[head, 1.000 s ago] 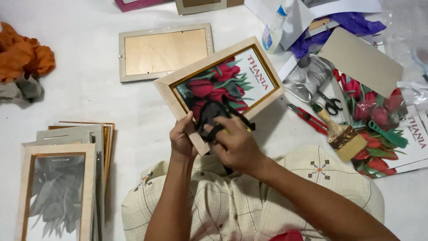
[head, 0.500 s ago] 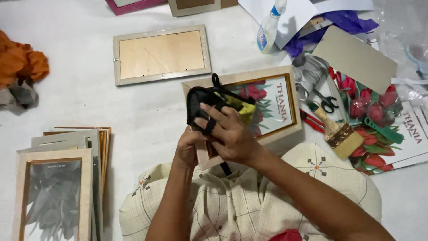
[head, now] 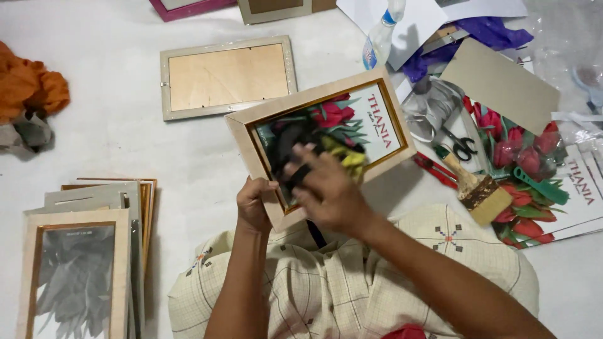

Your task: Assembling picture frames by inserting backing boards, cleaning glass with a brush, and placing artwork inside.

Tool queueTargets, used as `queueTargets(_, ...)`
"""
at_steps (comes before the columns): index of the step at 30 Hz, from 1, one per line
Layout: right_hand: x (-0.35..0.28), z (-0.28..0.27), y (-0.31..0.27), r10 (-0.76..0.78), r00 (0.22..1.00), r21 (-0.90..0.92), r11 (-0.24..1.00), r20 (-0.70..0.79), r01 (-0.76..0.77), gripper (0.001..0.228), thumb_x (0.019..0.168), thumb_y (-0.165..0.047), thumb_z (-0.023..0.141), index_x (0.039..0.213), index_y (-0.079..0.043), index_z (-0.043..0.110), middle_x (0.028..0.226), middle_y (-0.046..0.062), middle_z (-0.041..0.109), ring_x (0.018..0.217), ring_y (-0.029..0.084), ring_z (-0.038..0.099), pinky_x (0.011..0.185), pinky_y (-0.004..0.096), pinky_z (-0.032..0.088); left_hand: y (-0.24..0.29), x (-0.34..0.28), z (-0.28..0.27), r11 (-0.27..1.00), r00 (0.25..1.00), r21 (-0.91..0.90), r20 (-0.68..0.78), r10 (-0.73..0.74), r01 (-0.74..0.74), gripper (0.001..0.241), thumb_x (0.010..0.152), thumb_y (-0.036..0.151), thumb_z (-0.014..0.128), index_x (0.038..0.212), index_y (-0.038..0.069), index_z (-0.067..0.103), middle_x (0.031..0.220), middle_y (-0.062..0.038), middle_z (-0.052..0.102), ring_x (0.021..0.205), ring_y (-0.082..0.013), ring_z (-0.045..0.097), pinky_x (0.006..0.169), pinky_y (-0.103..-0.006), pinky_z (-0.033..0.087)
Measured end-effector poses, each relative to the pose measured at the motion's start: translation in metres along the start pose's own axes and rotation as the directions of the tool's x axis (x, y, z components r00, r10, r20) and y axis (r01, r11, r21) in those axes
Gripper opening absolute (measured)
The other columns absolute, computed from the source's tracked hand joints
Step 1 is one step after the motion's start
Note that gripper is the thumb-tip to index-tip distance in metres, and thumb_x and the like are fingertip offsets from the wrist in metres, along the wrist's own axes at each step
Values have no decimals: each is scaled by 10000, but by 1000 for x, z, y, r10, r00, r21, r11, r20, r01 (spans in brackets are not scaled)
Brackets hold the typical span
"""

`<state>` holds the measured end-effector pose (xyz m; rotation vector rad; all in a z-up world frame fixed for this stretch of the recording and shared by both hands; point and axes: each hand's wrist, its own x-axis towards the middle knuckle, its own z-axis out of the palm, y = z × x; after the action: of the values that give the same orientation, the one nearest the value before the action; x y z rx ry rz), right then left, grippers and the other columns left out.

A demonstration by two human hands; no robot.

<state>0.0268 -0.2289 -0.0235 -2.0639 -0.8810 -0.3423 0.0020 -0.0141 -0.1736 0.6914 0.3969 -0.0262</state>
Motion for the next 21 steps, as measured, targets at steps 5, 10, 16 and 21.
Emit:
queueTargets(5,11,-15,50,-48,997,-86,995,53,52,245,909,-219,727,1152,-196,750,1487,140,589,1181,418,634,1011,522,472,-14,27,-47,998,1000,-50,-16,27,-28,491,635,29,585,1116,4,679,932,-213,711,764,-334,681,864,-452,556)
queueTargets(10,-17,-67,168,173,985,-323,932,-1,-164,294,996,-236,616,1171,-44,754,1390,286,628,1312,490,557,1042,560,419,-16,42,-67,996,997,-59,-29,70,-71,473,645,33,581,1109,2,666,948,-235,704,767,-336,666,880,-463,554)
queueTargets(16,-31,-103,207,695,692,-540,512,-197,-668,327,966,-362,602,1080,-106,770,1093,189,714,964,475,696,855,582,489,45,6,-29,988,986,20,-59,156,-155,304,665,14,590,954,-39,669,880,-264,703,754,-337,673,856,-472,585)
queueTargets(21,-16,-137,185,667,650,-586,378,-365,-717,321,876,-528,695,943,-236,808,978,171,717,851,531,686,638,625,547,49,20,-71,961,956,-38,-114,269,-275,190,710,-20,579,856,-110,660,794,-315,692,652,-359,641,809,-441,598)
